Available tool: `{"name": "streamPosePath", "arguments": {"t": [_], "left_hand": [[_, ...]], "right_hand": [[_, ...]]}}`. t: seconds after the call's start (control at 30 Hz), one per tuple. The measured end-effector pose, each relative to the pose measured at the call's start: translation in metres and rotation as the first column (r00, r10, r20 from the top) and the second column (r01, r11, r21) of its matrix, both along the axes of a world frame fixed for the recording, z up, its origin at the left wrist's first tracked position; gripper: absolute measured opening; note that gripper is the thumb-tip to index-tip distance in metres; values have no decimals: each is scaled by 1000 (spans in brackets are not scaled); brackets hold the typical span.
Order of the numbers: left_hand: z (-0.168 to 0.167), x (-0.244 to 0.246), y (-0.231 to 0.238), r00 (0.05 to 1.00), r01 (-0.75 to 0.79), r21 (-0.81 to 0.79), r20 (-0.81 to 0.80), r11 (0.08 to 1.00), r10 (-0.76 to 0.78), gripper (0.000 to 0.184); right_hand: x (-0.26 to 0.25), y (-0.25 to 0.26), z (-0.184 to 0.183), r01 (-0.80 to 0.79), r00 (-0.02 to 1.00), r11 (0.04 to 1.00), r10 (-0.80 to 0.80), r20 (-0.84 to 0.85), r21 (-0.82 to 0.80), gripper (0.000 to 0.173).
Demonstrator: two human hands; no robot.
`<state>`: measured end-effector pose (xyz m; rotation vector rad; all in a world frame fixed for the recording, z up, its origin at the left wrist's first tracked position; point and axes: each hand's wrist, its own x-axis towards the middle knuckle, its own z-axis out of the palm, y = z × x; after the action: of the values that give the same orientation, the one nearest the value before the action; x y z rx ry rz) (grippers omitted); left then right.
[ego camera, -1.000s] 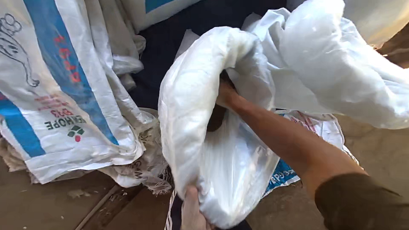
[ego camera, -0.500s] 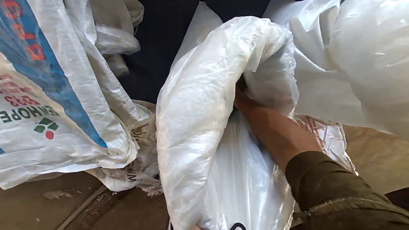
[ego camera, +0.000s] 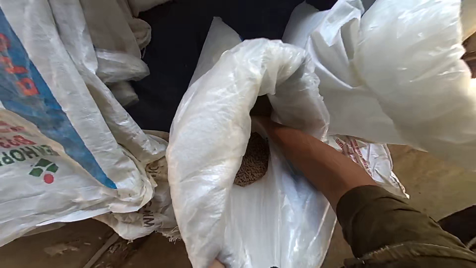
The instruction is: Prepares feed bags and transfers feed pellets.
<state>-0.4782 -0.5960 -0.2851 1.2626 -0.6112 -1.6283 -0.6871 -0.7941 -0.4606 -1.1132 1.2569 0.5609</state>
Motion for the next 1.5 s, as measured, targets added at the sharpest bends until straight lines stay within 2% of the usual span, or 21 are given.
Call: {"name": "streamPosePath", "arguments": {"t": [0.07, 0.17, 0.23, 0.33, 0.37, 0.4, 0.47, 0.53, 0.67, 0.77, 0.87, 1.0, 1.07, 1.13, 1.23, 1.33, 1.4, 1.5], "left_hand": [[3, -7, -4, 997, -45, 10, 57, 999, 44, 38], [-2, -3, -3, 998, -58, 35, -24, 998, 59, 40], [-4, -3, -2, 984, -89, 79, -149, 993, 100, 41], [-13, 0, 7, 972, -102, 98, -200, 990, 120, 42], [-10, -3, 5, 962, -122, 149, -227, 981, 154, 42], [-2, -9, -4, 957, -153, 211, -211, 965, 198, 39], [8, -16, -14, 951, -187, 231, -202, 955, 235, 38], [11, -18, -18, 946, -212, 212, -199, 954, 255, 41], [9, -13, -21, 954, -271, 220, -64, 937, 292, 48], [0, -5, -21, 960, -274, 207, -2, 939, 280, 52], [-10, 6, -24, 976, -215, 181, 85, 960, 203, 51], [-23, 27, -29, 984, -98, 251, 170, 963, 56, 58], [-24, 34, -35, 973, -56, 289, 229, 956, -12, 61], [-22, 37, -36, 956, -31, 323, 286, 946, -67, 63], [-17, 29, -34, 949, -15, 345, 300, 938, -95, 65], [-13, 7, -26, 965, -68, 341, 263, 937, -26, 65], [-18, -7, -17, 970, -101, 307, 244, 947, 24, 65], [-22, -32, -8, 972, -133, 336, 230, 932, 56, 67]], "right_hand": [[-8, -5, -7, -6, 999, 998, 8, 36, -56, 58], [-28, -18, -16, 62, 998, 988, -61, 13, -139, 69], [-34, -21, -2, 111, 994, 976, -110, 15, -187, 67], [-41, -29, 18, 166, 986, 962, -157, 58, -216, 62], [-43, -30, 25, 182, 983, 953, -174, 53, -244, 60], [-44, -31, 32, 198, 980, 941, -191, 51, -275, 56], [-48, -34, 44, 252, 967, 919, -246, 57, -303, 53], [-54, -33, 54, 335, 942, 908, -324, 87, -251, 54], [-70, -28, 80, 449, 892, 879, -430, 142, -157, 66], [-88, -16, 113, 496, 859, 858, -462, 220, -135, 61], [-113, 7, 152, 505, 846, 845, -447, 290, -173, 61], [-160, 69, 202, 538, 822, 814, -448, 352, -220, 58], [-189, 113, 225, 533, 835, 799, -442, 326, -280, 55], [-221, 164, 244, 497, 868, 801, -455, 202, -333, 52], [-263, 250, 255, 424, 870, 832, -484, -95, -358, 49], [-287, 341, 229, 426, 743, 824, -555, -375, -374, 56], [-289, 401, 197, 451, 657, 810, -586, -474, -376, 60], [-270, 480, 149, 340, 559, 815, -576, -597, -469, 50]]}}
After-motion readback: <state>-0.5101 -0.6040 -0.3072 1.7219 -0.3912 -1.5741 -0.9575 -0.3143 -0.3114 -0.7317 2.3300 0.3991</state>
